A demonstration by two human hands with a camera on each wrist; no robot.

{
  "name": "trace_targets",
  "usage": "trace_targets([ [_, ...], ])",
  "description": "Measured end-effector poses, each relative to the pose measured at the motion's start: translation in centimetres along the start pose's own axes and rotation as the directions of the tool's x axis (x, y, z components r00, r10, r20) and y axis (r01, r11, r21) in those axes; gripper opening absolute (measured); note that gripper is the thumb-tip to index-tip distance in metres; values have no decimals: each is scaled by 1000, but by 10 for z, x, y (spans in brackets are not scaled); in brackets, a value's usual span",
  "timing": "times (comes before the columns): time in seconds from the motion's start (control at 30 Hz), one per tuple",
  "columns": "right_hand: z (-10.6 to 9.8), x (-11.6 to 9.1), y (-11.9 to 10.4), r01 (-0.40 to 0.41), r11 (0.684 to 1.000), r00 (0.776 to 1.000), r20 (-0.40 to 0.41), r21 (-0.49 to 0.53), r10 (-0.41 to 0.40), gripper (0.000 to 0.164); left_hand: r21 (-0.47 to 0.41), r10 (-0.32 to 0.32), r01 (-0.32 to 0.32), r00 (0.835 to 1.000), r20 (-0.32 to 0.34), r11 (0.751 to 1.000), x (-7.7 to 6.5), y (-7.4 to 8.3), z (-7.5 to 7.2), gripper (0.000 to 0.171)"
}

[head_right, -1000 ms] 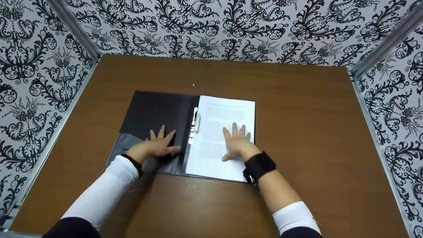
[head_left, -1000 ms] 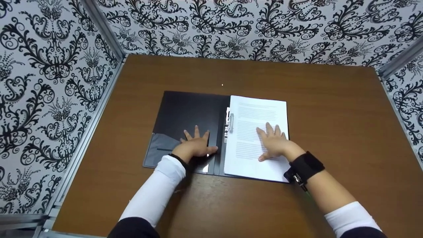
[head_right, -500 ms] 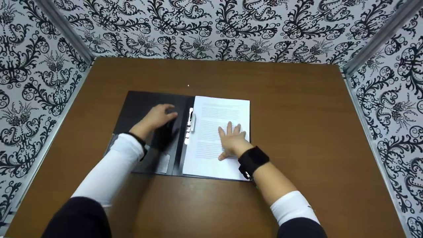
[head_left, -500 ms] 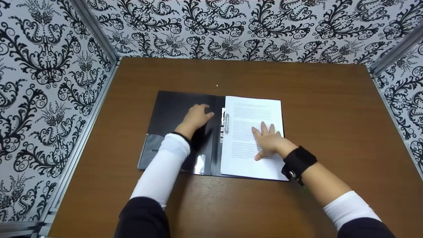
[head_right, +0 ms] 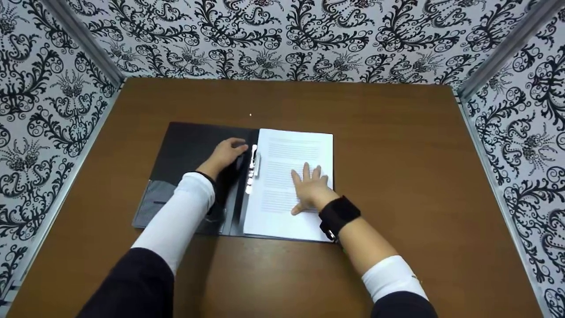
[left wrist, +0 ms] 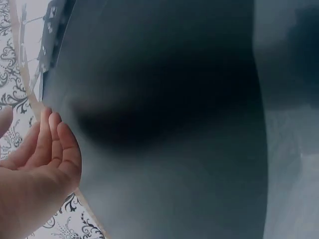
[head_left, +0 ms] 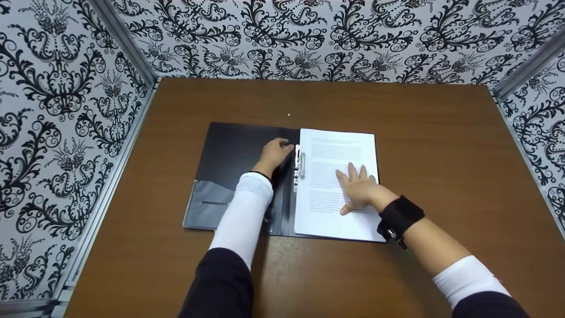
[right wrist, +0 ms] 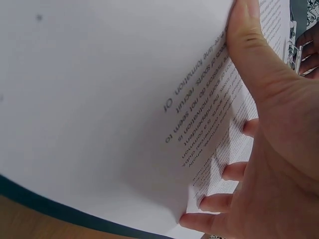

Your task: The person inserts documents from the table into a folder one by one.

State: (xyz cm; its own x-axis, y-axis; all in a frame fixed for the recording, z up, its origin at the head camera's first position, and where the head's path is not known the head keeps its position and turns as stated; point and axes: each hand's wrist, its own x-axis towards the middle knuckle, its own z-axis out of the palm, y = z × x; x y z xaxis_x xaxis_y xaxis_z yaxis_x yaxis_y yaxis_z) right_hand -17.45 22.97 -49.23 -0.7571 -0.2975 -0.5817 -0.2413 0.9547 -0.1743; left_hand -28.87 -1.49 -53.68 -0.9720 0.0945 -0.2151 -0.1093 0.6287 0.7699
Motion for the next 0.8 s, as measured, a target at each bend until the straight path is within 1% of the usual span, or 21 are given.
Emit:
trace_targets([
  [0.03, 0, 0, 0, 3, 1000, 1000, -2, 4, -3, 120, -4, 15, -15, 1000, 1, 1000, 23, -20, 14, 45],
  [0.1, -1, 0, -1, 3, 1000, 1000, -7, 11, -3, 120, 7, 49, -49, 999, -10, 999, 75, -68, 48, 47],
  [0.17, -1, 0, -2, 5, 1000, 1000, -8, 15, -5, 121, 5, 73, -72, 997, -18, 997, 141, -128, 90, 48],
  [0.2, -1, 1, -3, 5, 1000, 1000, -7, 14, -5, 121, 2, 74, -74, 997, -13, 997, 165, -148, 105, 47],
  [0.23, -1, 1, -3, 4, 1000, 1000, -6, 14, -4, 121, -6, 83, -83, 997, -6, 997, 181, -163, 116, 47],
  [0.27, -1, 1, -3, 3, 1000, 1000, -4, 12, -3, 121, -10, 95, -95, 995, -9, 995, 190, -173, 124, 45],
  [0.3, -1, 1, -3, 0, 1000, 1000, -1, 12, 0, 121, -12, 110, -110, 994, -18, 994, 194, -178, 129, 43],
  [0.33, -1, 0, -3, 0, 1000, 1000, 1, 7, 0, 120, -19, 112, -112, 994, -10, 993, 192, -175, 129, 41],
  [0.37, -1, 0, -3, -3, 1000, 1000, 6, 2, 3, 120, -29, 111, -111, 994, -1, 993, 180, -164, 123, 39],
  [0.4, -1, 0, -3, -4, 1000, 1000, 8, -3, 4, 120, -35, 102, -102, 995, 6, 994, 163, -148, 115, 38],
  [0.43, -1, 0, -3, -3, 1000, 1000, 9, -5, 3, 119, -46, 106, -105, 994, 11, 993, 138, -127, 101, 38],
  [0.5, -1, -1, -3, 1, 1000, 1000, 12, -9, -1, 119, -48, 60, -58, 998, 34, 997, 80, -72, 69, 38],
  [0.57, -1, -1, -3, 2, 1000, 1000, 13, -11, -2, 118, -74, 31, -27, 998, 59, 997, 28, -22, 38, 38],
  [0.63, -1, -2, -3, 1, 1000, 1000, 12, -9, -1, 118, -86, 23, -17, 998, 66, 996, -13, 16, 15, 37],
  [0.67, -1, -2, -2, -1, 1000, 1000, 13, -8, 1, 118, -79, 7, -1, 997, 76, 997, -28, 31, 6, 35],
  [0.73, -1, -2, -2, -5, 1000, 1000, 11, -6, 5, 119, -68, 30, -26, 998, 61, 997, -42, 43, -2, 32],
  [0.8, -1, -2, -1, -8, 1000, 1000, 9, -8, 8, 119, -4, 47, -47, 998, 41, 999, -51, 50, -6, 30],
])
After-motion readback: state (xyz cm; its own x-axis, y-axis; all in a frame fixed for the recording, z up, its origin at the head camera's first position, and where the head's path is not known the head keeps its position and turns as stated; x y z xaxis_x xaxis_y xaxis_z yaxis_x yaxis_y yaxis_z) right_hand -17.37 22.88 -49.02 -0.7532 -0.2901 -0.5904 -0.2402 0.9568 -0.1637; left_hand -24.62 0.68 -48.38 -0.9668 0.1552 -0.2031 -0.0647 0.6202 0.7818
